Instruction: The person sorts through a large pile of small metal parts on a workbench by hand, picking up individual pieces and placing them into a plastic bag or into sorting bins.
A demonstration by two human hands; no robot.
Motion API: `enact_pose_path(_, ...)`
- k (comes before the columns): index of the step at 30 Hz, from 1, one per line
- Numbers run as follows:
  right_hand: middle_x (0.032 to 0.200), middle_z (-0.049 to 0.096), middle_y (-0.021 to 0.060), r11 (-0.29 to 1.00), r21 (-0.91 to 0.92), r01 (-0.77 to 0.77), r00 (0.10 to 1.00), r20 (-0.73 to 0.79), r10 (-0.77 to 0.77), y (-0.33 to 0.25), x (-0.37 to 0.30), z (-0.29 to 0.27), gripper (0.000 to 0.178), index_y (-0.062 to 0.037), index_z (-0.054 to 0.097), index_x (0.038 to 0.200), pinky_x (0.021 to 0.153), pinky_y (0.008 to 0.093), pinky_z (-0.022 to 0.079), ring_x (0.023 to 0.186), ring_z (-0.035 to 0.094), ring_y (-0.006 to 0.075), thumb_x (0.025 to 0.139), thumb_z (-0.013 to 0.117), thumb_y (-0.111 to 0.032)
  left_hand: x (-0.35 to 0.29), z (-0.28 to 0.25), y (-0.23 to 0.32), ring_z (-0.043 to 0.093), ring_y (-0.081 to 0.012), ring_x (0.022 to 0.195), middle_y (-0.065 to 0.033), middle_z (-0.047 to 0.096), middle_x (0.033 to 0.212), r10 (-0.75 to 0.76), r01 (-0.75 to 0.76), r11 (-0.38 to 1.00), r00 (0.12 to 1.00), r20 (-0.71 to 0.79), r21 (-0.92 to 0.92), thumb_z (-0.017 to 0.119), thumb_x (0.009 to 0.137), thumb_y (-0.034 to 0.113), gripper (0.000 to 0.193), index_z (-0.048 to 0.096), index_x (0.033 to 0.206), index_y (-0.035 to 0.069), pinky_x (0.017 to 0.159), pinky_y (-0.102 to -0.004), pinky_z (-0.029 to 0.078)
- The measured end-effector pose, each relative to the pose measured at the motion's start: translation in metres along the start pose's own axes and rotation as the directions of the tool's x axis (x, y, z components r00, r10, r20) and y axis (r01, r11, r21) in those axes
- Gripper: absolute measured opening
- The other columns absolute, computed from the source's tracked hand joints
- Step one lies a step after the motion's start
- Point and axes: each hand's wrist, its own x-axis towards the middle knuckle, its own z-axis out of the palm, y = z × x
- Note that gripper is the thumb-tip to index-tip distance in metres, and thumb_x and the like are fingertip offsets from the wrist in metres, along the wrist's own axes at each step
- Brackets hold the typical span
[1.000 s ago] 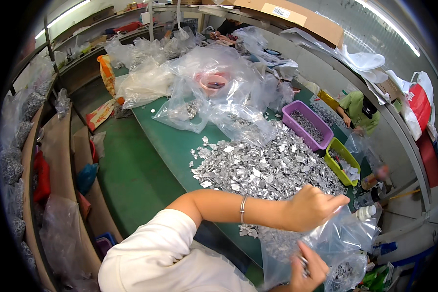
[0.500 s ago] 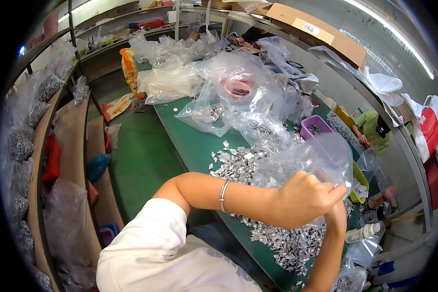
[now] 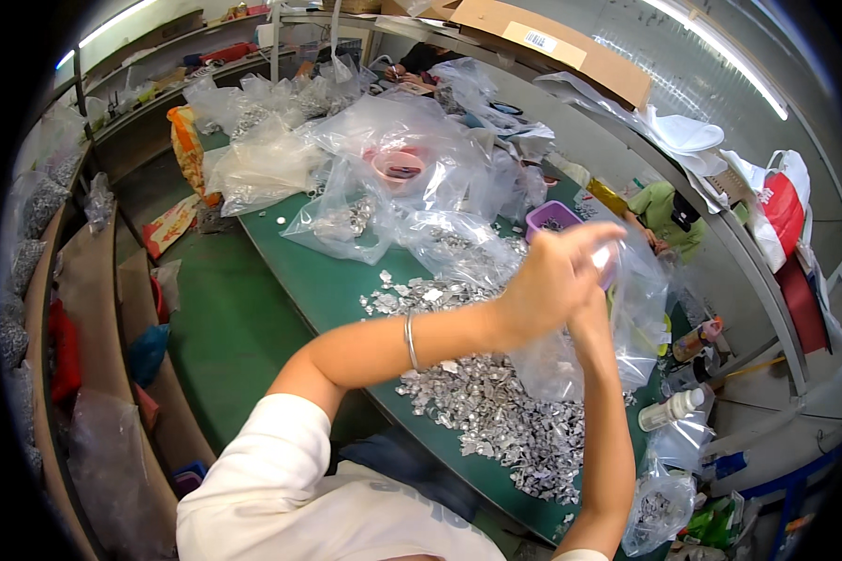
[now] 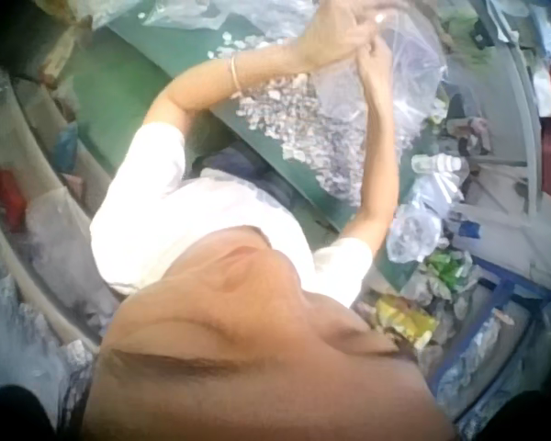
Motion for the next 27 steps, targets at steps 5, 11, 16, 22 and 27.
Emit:
enact_pose_path(5, 0.133, 0.041, 0.0163, 0.559, -0.828, 0.034, 0.828, -0.290, -0.480, -0.061, -0.043, -0.031, 0.078, -0.0034, 0.033, 0.133, 0.094, 0.0464, 0.034, 0.121, 0.041, 0.0324, 0.067, 0.075, -0.012, 0.022, -0.004, -0.029, 0.048, -0.0033, 0.059, 0.0012, 0.059, 0.073, -0.160, 0.135, 0.951, 0.985, -0.067, -0.278, 0.054, 0.093, 0.025, 0.031, 0.062, 0.104, -0.003, 0.050, -0.0222, 0.041)
enact_pose_path(11, 0.127, 0.045, 0.0200, 0.291, -0.743, -0.602, 0.741, -0.656, -0.144, -0.019, -0.097, -0.060, 0.097, -0.0018, 0.019, 0.141, 0.099, 0.0469, 0.026, 0.117, 0.042, 0.0345, 0.065, 0.078, -0.021, -0.034, 0.015, -0.019, 0.039, -0.0018, 0.050, 0.0047, 0.050, 0.061, -0.562, 0.689, 0.665, 0.716, 0.415, -0.287, 0.051, 0.094, 0.034, 0.036, 0.065, 0.096, 0.001, 0.043, -0.0219, 0.032)
enact_pose_path(16, 0.102, 0.061, 0.0162, 0.547, 0.537, -0.643, 0.567, -0.148, 0.811, 0.069, -0.161, -0.107, 0.046, 0.0047, 0.047, 0.120, 0.095, 0.0491, 0.036, 0.102, 0.055, 0.0319, 0.081, 0.061, -0.017, -0.061, -0.011, -0.032, 0.044, -0.0042, 0.049, 0.0029, 0.050, 0.065, -0.622, 0.922, 0.381, 0.309, 0.719, -0.066, 0.045, 0.095, 0.040, 0.041, 0.067, 0.099, 0.005, 0.044, -0.0205, 0.035)
enact_pose_path(22, 0.099, 0.061, 0.0163, -0.090, 0.995, 0.043, 0.709, 0.033, 0.705, 0.037, -0.168, -0.086, 0.018, 0.0041, 0.056, 0.099, 0.097, 0.0500, 0.041, 0.099, 0.057, 0.0295, 0.086, 0.046, -0.003, -0.092, -0.018, -0.074, 0.059, -0.0200, 0.078, -0.0072, 0.055, 0.080, -0.778, 0.744, 0.005, 0.422, 0.465, -0.668, 0.034, 0.097, 0.039, 0.043, 0.050, 0.075, 0.006, 0.078, -0.0375, 0.053)
enact_pose_path(27, 0.082, 0.062, 0.0107, -0.445, 0.895, 0.032, 0.724, 0.287, 0.627, 0.051, -0.159, -0.070, 0.014, 0.0018, 0.055, 0.095, 0.065, 0.0283, 0.056, 0.067, 0.063, 0.0171, 0.089, 0.043, -0.004, -0.091, -0.041, -0.120, 0.057, -0.0163, 0.064, -0.0050, 0.051, 0.070, -0.848, 0.487, -0.258, 0.300, 0.438, -0.834, 0.034, 0.098, 0.034, 0.036, 0.046, 0.079, 0.005, 0.063, -0.0311, 0.053)
